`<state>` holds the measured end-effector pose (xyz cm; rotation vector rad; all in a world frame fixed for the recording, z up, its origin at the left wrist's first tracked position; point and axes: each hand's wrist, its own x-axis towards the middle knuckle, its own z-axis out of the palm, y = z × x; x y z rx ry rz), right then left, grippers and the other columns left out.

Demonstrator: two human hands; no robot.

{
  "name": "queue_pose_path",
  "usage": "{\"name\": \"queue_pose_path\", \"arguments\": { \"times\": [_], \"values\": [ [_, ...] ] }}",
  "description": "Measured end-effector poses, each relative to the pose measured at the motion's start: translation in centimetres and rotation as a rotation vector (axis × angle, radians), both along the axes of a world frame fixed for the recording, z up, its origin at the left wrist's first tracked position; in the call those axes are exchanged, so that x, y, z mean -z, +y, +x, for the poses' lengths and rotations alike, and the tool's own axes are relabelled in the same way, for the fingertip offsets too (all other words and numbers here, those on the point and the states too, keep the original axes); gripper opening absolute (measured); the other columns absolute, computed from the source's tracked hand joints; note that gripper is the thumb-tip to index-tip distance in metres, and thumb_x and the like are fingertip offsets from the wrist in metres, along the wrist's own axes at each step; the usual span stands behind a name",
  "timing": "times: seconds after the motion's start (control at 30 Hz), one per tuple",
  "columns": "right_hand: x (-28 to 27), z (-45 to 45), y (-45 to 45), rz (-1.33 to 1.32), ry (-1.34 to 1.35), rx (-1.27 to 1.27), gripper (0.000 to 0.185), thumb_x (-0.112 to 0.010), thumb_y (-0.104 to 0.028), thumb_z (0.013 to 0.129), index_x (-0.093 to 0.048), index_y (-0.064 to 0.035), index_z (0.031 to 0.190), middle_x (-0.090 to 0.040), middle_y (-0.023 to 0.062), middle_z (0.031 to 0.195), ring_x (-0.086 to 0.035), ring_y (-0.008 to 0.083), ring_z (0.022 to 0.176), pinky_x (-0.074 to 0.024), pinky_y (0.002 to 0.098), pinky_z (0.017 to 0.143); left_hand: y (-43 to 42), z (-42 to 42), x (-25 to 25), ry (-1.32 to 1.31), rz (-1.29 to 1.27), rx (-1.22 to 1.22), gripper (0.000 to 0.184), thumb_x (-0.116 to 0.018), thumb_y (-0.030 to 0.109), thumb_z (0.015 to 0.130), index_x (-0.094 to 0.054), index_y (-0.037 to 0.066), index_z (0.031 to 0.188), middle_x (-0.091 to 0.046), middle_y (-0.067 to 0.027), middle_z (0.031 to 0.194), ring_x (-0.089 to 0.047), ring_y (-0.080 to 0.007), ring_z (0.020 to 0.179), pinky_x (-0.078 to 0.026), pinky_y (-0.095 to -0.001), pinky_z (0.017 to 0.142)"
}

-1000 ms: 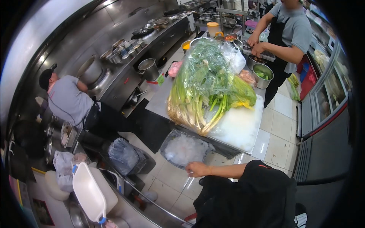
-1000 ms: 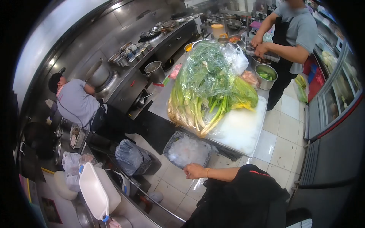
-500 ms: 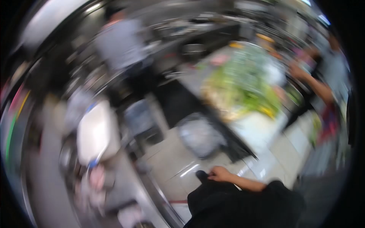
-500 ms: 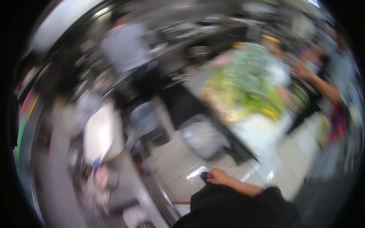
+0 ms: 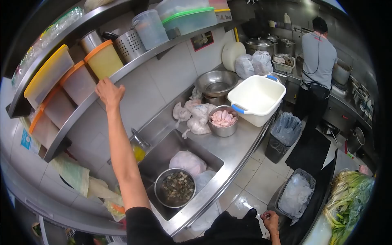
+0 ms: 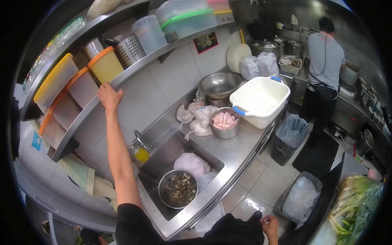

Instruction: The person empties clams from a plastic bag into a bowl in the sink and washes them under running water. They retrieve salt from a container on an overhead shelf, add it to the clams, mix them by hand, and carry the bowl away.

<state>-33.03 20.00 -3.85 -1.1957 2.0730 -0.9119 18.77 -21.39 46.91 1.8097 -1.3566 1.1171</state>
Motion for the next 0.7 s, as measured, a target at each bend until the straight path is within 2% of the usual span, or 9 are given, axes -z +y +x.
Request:
{"name": "queue_pose_path", "arguments": {
  "times": [0.17,0.27,0.3,0.4,0.5,0.6,0.7],
  "values": [
    [-1.1,-0.5,-1.5,-0.012,-0.022,-0.007,0.021,-0.083,-0.013,0.068,-0.068,-0.0012,0.077,-0.067,0.0131,0.077,-0.067,0.0229,0.070,-0.0525,0.0348,0.066,-0.2,-0.6,0.0,0.001,0.010,-0.030,0.060,-0.076,0.027,0.068,-0.053,-0.002,0.115,-0.055,-0.0197,0.116,-0.047,-0.0343,0.118,-0.028,-0.0467,0.109],
    [1.2,-1.8,-1.1,-0.070,-0.019,-0.017,0.020,-0.083,-0.014,0.066,-0.068,-0.0043,0.075,-0.067,0.0116,0.075,-0.065,0.0240,0.067,-0.0511,0.0357,0.063,-0.6,-0.6,0.4,-0.035,0.014,-0.092,0.061,-0.077,0.029,0.067,-0.053,-0.001,0.115,-0.054,-0.0188,0.116,-0.047,-0.0338,0.118,-0.028,-0.0467,0.108],
    [0.8,-2.1,-1.2,-0.036,-0.013,-0.022,0.022,-0.083,-0.014,0.068,-0.068,-0.0014,0.076,-0.067,0.0116,0.073,-0.067,0.0221,0.067,-0.0526,0.0342,0.065,-0.7,-1.1,0.3,-0.019,0.041,-0.127,0.062,-0.077,0.030,0.066,-0.053,-0.001,0.115,-0.054,-0.0186,0.116,-0.047,-0.0337,0.118,-0.028,-0.0467,0.108],
    [3.9,-4.1,-1.4,0.024,-0.041,-0.042,0.019,-0.081,-0.012,0.069,-0.067,-0.0008,0.074,-0.067,0.0096,0.072,-0.066,0.0187,0.064,-0.0521,0.0325,0.063,-0.8,-1.4,0.1,0.008,0.067,-0.205,0.065,-0.077,0.032,0.065,-0.053,0.000,0.116,-0.054,-0.0186,0.116,-0.046,-0.0342,0.118,-0.029,-0.0460,0.107],
    [2.5,-6.1,-2.8,0.277,-0.010,-0.206,0.033,-0.073,-0.043,0.079,-0.070,-0.0150,0.096,-0.071,0.0165,0.095,-0.065,0.0368,0.091,-0.0496,0.0468,0.079,-0.6,-1.0,0.2,0.035,0.027,-0.187,0.065,-0.076,0.030,0.066,-0.051,0.000,0.117,-0.053,-0.0189,0.117,-0.045,-0.0349,0.119,-0.027,-0.0468,0.109],
    [4.4,-7.9,-4.9,0.221,-0.042,-0.203,0.030,-0.075,-0.031,0.082,-0.068,-0.0049,0.094,-0.070,0.0161,0.086,-0.062,0.0291,0.078,-0.0499,0.0401,0.076,-0.9,-1.1,0.4,0.032,0.013,-0.153,0.065,-0.076,0.027,0.065,-0.049,0.000,0.118,-0.051,-0.0191,0.119,-0.044,-0.0349,0.121,-0.025,-0.0466,0.111],
    [5.8,-10.5,-8.2,0.064,-0.162,-0.114,0.017,-0.080,-0.010,0.070,-0.066,-0.0005,0.074,-0.067,0.0089,0.070,-0.064,0.0171,0.063,-0.0517,0.0324,0.062,-0.6,-0.9,0.5,0.008,0.024,-0.156,0.067,-0.076,0.025,0.065,-0.048,0.000,0.120,-0.051,-0.0191,0.120,-0.043,-0.0348,0.123,-0.025,-0.0464,0.111]
  ]
}}
